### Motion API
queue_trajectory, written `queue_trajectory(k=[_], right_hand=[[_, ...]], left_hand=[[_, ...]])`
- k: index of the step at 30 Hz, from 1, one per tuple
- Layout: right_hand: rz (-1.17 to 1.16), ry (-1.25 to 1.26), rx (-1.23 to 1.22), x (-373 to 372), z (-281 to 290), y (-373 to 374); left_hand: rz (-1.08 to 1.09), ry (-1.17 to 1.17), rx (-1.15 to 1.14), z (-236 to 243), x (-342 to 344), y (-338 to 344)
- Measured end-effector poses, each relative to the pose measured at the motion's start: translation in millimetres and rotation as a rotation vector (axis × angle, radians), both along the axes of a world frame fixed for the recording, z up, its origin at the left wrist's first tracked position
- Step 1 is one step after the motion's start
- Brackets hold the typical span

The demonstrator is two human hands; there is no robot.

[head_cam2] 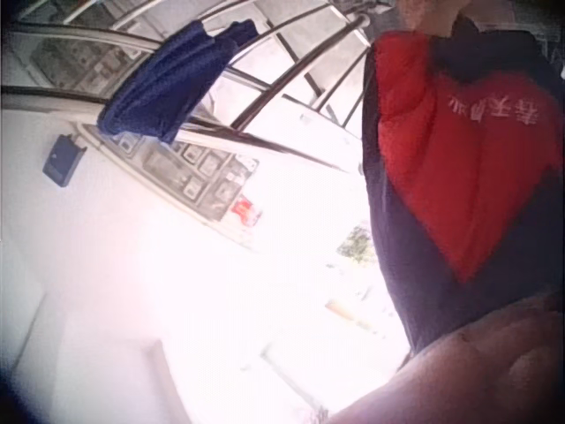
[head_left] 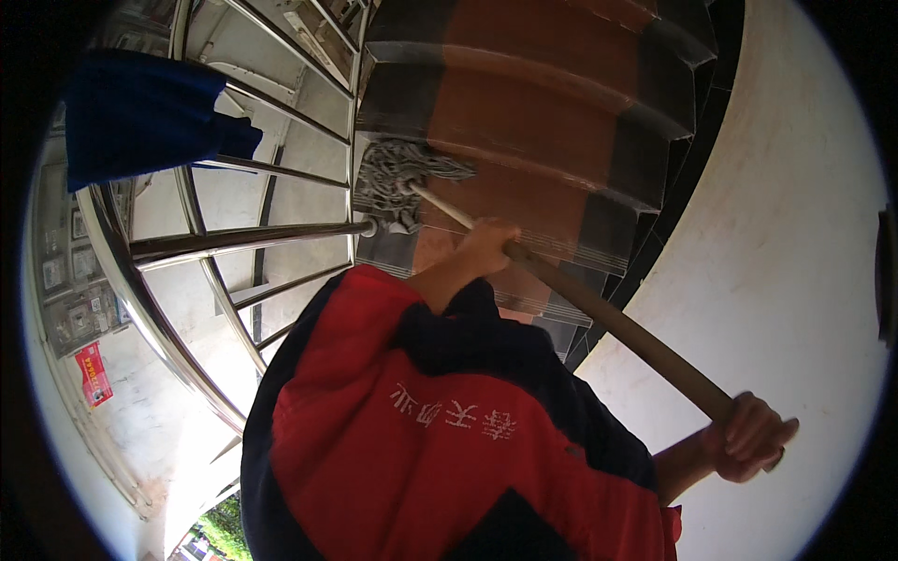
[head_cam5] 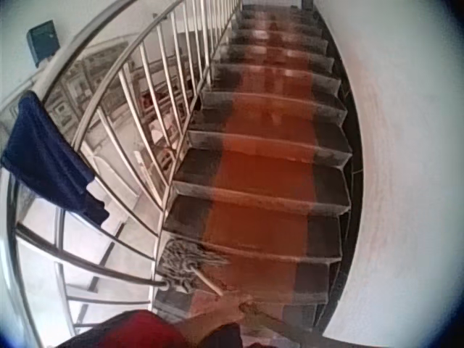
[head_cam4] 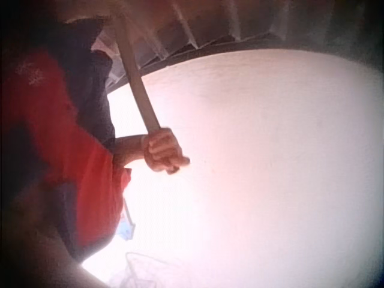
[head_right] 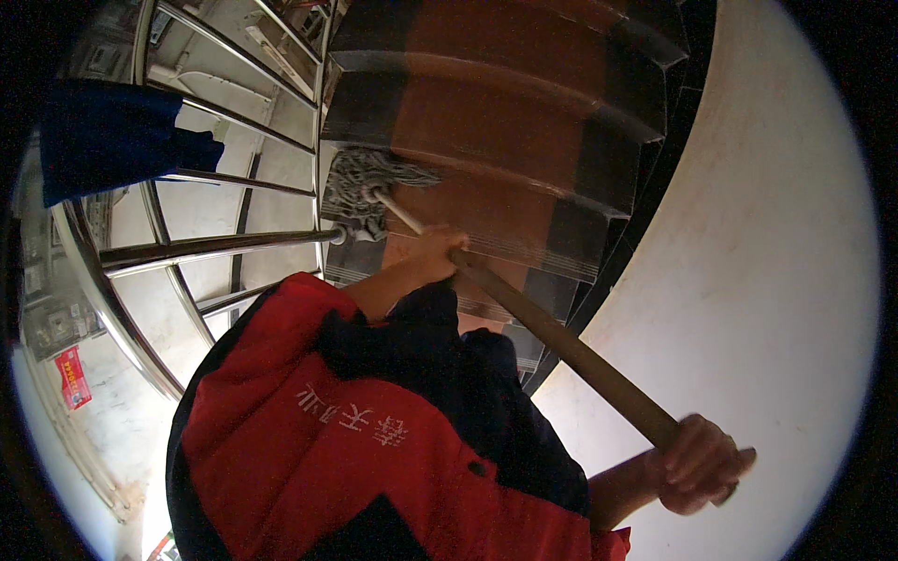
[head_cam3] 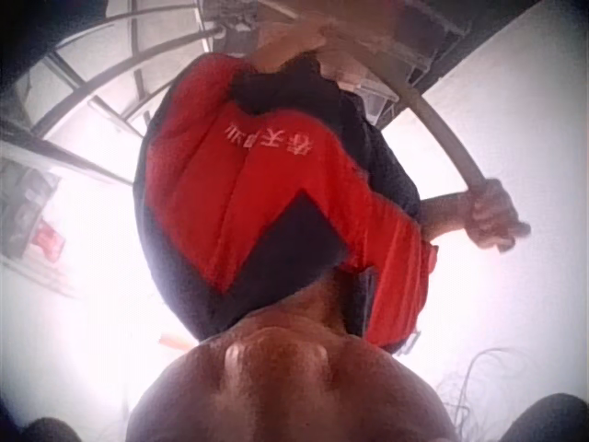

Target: The person mops the steps of a stairwell and wipes the metal handrail with a cloth.

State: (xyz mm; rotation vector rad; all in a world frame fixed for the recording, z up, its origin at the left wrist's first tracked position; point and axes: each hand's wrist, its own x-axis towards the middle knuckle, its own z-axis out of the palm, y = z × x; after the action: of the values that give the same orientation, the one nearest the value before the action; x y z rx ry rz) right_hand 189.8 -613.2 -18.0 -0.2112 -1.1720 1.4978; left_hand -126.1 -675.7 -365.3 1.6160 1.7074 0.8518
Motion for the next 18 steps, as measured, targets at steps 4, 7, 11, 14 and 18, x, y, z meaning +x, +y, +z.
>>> queue_trajectory(k=[4,7,11,14,18], right_hand=[[0.135,-0.114,0.038,-8.5,-48.8,-13.7],[0.153,-0.104,-0.003,17.0,-75.8,-23.9],[0.049,-0.031,0.016,113.8,-77.2,-52.8],[-0.211,0.114,0.182,206.9,-64.3,-93.8],[-0.366,-0.02,0.374,342.6,6.5,-183.7]], left_hand=[[0.179,0.105,-0.088,14.5,-32.8,-28.4],[0.282,0.119,0.096,-47.5,-13.9,-49.3],[0.259,0.169,0.211,-29.3,73.2,-51.9],[0.054,0.072,0.212,-18.4,157.9,-57.2],[-0.274,-0.082,0.282,-6.3,285.4,-52.4]])
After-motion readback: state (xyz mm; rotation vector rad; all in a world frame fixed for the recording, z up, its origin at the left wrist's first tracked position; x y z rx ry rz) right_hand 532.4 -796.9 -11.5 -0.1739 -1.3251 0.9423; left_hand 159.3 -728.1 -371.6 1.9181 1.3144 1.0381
